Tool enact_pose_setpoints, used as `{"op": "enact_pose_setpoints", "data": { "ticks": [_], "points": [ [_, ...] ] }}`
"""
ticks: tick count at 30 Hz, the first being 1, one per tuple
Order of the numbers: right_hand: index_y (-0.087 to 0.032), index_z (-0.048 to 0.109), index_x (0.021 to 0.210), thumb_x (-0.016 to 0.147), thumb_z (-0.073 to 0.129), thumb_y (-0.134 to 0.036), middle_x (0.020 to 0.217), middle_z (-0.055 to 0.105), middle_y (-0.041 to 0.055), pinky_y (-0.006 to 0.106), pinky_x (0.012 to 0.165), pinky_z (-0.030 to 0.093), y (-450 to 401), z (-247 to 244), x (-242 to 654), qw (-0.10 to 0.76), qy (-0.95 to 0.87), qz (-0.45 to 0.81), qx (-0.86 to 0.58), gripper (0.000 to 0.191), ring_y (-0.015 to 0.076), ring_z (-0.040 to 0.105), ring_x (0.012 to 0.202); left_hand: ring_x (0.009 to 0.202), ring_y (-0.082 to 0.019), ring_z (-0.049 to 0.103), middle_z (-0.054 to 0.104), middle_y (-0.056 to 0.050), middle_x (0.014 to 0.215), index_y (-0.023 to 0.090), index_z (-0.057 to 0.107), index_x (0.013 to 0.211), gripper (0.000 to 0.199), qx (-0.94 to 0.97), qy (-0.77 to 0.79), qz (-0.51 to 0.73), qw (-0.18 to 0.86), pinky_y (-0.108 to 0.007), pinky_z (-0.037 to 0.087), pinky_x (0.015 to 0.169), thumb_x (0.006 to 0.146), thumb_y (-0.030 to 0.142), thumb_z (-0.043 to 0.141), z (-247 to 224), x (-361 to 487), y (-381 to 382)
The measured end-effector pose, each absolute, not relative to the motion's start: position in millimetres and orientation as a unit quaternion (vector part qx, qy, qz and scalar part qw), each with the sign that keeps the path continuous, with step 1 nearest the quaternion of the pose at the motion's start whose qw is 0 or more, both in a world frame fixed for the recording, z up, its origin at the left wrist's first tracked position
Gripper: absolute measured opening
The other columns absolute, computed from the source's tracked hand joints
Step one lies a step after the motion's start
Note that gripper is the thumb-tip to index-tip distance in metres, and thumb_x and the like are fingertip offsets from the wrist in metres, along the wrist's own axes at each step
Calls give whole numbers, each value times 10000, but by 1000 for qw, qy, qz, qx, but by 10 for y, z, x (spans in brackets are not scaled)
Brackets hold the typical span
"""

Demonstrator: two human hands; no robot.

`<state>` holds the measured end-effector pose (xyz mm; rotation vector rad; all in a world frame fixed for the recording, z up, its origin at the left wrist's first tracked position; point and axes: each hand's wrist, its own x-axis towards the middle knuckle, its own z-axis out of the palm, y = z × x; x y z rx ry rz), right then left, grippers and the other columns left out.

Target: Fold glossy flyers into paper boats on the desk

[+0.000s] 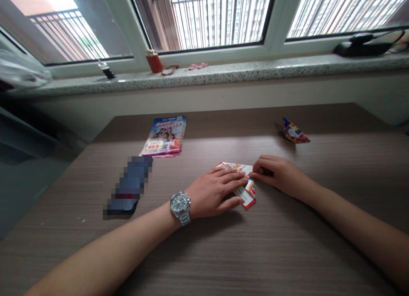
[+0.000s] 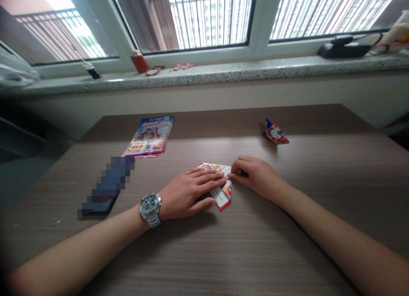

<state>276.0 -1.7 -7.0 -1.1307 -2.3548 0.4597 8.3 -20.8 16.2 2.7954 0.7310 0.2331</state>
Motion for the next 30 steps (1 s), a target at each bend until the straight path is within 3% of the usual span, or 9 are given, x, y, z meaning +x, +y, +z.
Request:
{"op": "enact_pose_setpoints", "data": {
  "ticks": [11,19,30],
  "points": [
    [-202,606,786,946,587,-333,737,596,28,266,610,420,-170,1,2714,210,-891,221,-336,207,163,547,678,1438,-186,389,439,-17,1544,282,380,1507,517,955,253,83,126,-389,220,1218,1035,489,337,171,69,-203],
    [-204,610,843,970,566,-269,855,656,39,267,719,443,-194,93,2710,162,-914,270,-258,149,167,596,814,1460,-181,350,409,-5,1562,292,350,1522,532,956,251,77,130,-385,187,1228,1032,500,344,145,55,-192],
    [-206,641,837,911,654,-247,861,681,37,285,798,450,-170,41,2745,175,-913,301,-211,86,180,601,885,1457,-183,354,392,-8,1571,306,330,1530,537,958,245,71,131,-394,165,1234,1032,506,343,156,38,-191]
  ]
}}
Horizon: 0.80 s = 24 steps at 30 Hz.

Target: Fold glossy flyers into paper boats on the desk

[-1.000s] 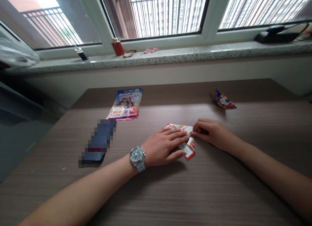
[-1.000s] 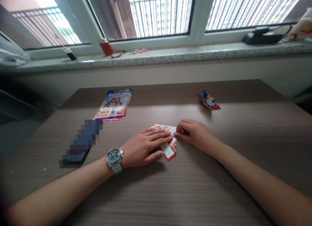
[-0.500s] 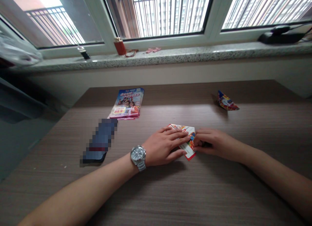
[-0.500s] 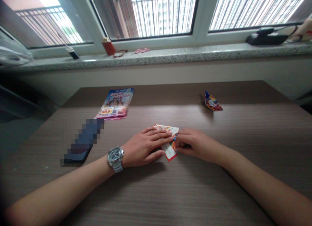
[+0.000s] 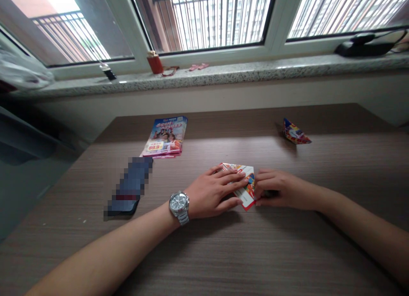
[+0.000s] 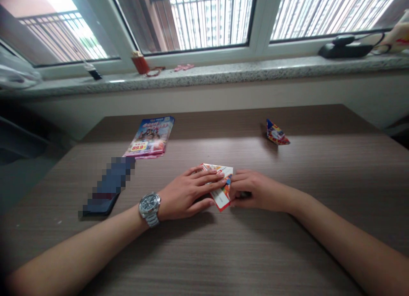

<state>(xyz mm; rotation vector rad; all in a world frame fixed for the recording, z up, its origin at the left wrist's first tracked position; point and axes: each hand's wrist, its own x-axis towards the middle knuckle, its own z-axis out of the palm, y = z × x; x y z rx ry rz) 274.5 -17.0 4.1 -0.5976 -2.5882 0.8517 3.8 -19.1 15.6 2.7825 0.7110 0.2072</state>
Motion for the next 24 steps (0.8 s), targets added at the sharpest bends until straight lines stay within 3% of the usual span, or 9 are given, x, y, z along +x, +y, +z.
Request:
{"op": "enact_pose_setpoints", "data": {
  "ticks": [6,9,24],
  "points": [
    [-192,616,824,937,609,-295,779,617,35,284,649,435,-131,-44,2797,256,-867,253,-346,153,163,563,712,1469,-190,334,375,-5,1580,303,322,1534,546,958,243,69,132,-403,138,1244,1028,505,358,150,34,-190],
    [-200,617,825,927,614,-289,762,610,34,308,662,434,-81,-59,2815,283,-850,189,-403,136,181,557,716,1470,-191,331,369,-5,1583,306,320,1534,551,958,245,70,134,-406,150,1243,1025,512,360,145,33,-192],
    [-205,628,823,902,653,-283,789,607,28,298,649,452,4,-84,2823,267,-838,180,-441,114,172,571,707,1461,-197,349,381,-19,1577,294,321,1536,551,958,244,71,135,-410,159,1242,1027,502,364,144,39,-192]
  ]
}}
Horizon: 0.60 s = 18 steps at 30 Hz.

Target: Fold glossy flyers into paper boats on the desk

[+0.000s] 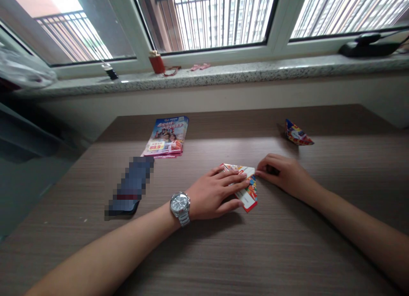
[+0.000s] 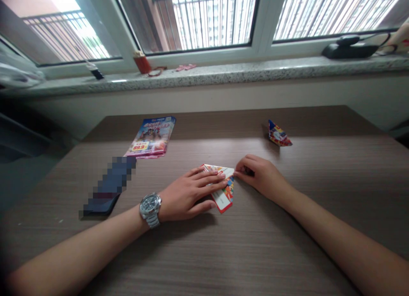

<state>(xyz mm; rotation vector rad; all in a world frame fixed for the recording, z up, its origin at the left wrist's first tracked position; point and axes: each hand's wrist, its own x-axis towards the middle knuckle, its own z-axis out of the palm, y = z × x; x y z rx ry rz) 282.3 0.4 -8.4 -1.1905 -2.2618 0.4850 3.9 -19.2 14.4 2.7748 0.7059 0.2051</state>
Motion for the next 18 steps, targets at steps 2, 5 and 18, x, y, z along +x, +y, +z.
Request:
{"op": "enact_pose_setpoints", "data": {
  "ticks": [2,5,18],
  "points": [
    [-204,627,828,904,651,-279,788,612,28,298,654,453,1,-83,2827,255,-846,183,-431,109,172,571,710,1466,-191,340,381,-15,1577,294,324,1533,549,958,244,70,136,-407,155,1244,1028,504,362,143,37,-188],
    [-204,623,835,910,640,-266,792,617,30,300,665,448,-8,-79,2834,239,-861,185,-409,99,177,571,734,1471,-185,329,377,-6,1580,292,324,1533,550,958,243,66,135,-406,144,1248,1028,506,362,149,36,-183],
    [-207,604,792,923,612,-258,756,581,18,291,619,440,-23,-64,2761,276,-825,164,-465,141,162,553,675,1469,-188,331,364,-8,1587,294,320,1534,543,958,241,65,139,-409,143,1246,1031,494,363,150,45,-185]
  ]
}}
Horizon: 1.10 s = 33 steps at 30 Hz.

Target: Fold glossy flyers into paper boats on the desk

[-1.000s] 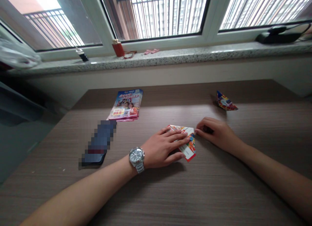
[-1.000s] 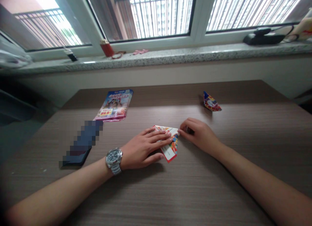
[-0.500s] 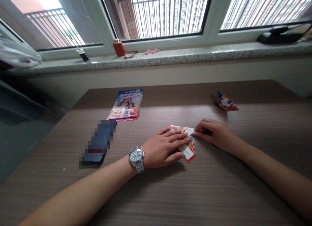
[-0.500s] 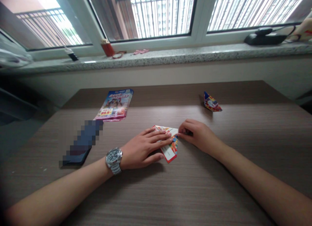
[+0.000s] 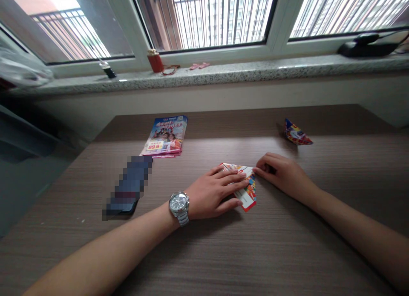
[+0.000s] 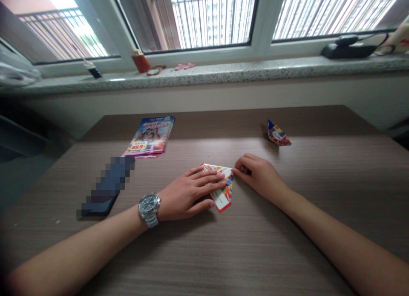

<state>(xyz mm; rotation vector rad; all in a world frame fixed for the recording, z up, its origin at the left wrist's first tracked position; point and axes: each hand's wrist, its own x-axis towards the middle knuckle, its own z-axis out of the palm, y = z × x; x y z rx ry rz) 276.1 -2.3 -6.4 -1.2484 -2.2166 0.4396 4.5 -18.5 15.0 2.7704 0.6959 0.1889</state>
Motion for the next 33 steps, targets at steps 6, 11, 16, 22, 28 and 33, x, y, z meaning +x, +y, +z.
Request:
{"op": "enact_pose_setpoints", "data": {
  "ticks": [6,11,16,22,28,33],
  "points": [
    [-211,607,770,902,638,-284,748,595,17,284,593,433,19,-75,2772,278,-822,156,-471,154,161,559,655,1467,-192,337,379,-19,1579,287,332,1529,539,958,240,72,137,-410,149,1245,1030,488,365,147,42,-186],
    [-214,598,780,915,625,-328,744,604,16,279,597,431,4,-60,2763,248,-844,181,-440,178,156,554,644,1463,-191,345,397,-11,1570,298,337,1526,541,959,240,75,133,-405,169,1243,1023,490,384,144,36,-184],
    [-213,594,761,898,649,-320,715,608,16,281,623,407,-35,-29,2752,222,-865,197,-405,182,167,539,683,1458,-196,355,412,-16,1561,297,351,1521,534,958,241,83,130,-408,181,1240,1022,483,389,144,40,-184],
    [-200,571,751,916,641,-334,729,600,15,285,656,390,-103,38,2713,174,-895,239,-335,224,168,522,717,1452,-208,365,394,-17,1571,304,321,1534,544,959,239,75,136,-421,162,1241,1025,489,377,125,35,-182],
    [-209,593,797,916,639,-317,778,631,21,300,713,411,-159,97,2699,132,-906,287,-281,167,189,536,807,1458,-209,353,385,-15,1576,292,318,1536,552,958,240,72,138,-426,151,1246,1023,481,394,129,37,-176],
    [-212,599,793,899,665,-311,807,651,28,318,750,414,-156,118,2709,136,-910,285,-268,160,200,541,844,1460,-205,351,386,-16,1575,296,321,1534,548,958,238,76,137,-425,156,1247,1023,480,393,134,36,-178]
  ]
}}
